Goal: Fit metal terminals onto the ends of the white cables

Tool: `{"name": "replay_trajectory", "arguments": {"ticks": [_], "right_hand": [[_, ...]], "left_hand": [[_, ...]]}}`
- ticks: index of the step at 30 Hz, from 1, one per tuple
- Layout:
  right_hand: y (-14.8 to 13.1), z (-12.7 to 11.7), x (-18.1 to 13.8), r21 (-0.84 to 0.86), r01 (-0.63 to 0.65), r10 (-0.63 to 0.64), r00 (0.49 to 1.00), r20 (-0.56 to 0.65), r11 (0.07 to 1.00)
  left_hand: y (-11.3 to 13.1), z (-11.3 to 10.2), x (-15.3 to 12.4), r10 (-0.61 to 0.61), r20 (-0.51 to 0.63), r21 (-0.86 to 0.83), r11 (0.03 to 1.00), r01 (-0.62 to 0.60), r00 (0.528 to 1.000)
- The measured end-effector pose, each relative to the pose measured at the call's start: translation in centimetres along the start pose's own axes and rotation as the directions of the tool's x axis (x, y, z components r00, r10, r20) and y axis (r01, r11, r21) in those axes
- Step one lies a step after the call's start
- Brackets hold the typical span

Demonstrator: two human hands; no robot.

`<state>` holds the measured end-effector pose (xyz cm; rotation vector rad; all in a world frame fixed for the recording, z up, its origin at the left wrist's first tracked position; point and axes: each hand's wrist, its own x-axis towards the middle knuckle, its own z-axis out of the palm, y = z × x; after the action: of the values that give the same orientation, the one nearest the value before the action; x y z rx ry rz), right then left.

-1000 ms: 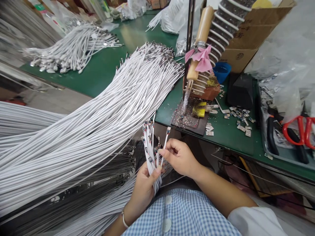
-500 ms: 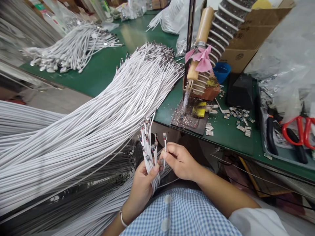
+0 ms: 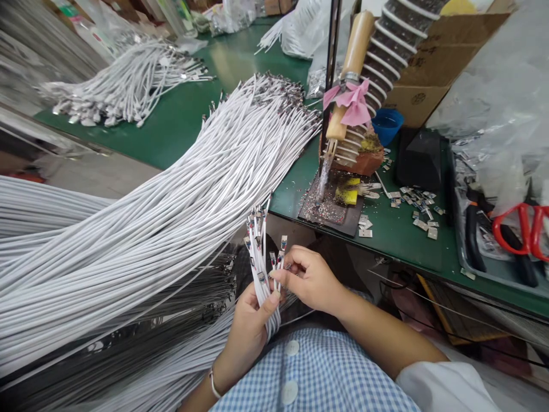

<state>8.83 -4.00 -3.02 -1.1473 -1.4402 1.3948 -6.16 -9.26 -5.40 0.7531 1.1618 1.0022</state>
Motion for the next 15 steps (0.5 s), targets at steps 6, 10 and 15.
{"name": "replay_trajectory", "arguments": {"ticks": [6,10,15], "right_hand": [[-0.49,-0.4,-0.06,-0.022,0.058,-0.056,0.997,0.06,0.998],[-0.63,-0.69,-0.23,-0.036,0.103,-0.1,0.992,0.075,0.994],[-0.67,-0.62,-0.27,-0.028,0.094,-0.092,0.994,0.065,0.995]], "left_hand": [[0.57,0.23,0.0,0.016,-0.03,0.038,0.999,-0.015,0.999],[0.44,0.23,0.04,0.001,-0.053,0.022,1.0,0.0,0.999],[0.3,0.26,0.02,0.004,-0.053,0.015,1.0,-0.004,0.999]]}}
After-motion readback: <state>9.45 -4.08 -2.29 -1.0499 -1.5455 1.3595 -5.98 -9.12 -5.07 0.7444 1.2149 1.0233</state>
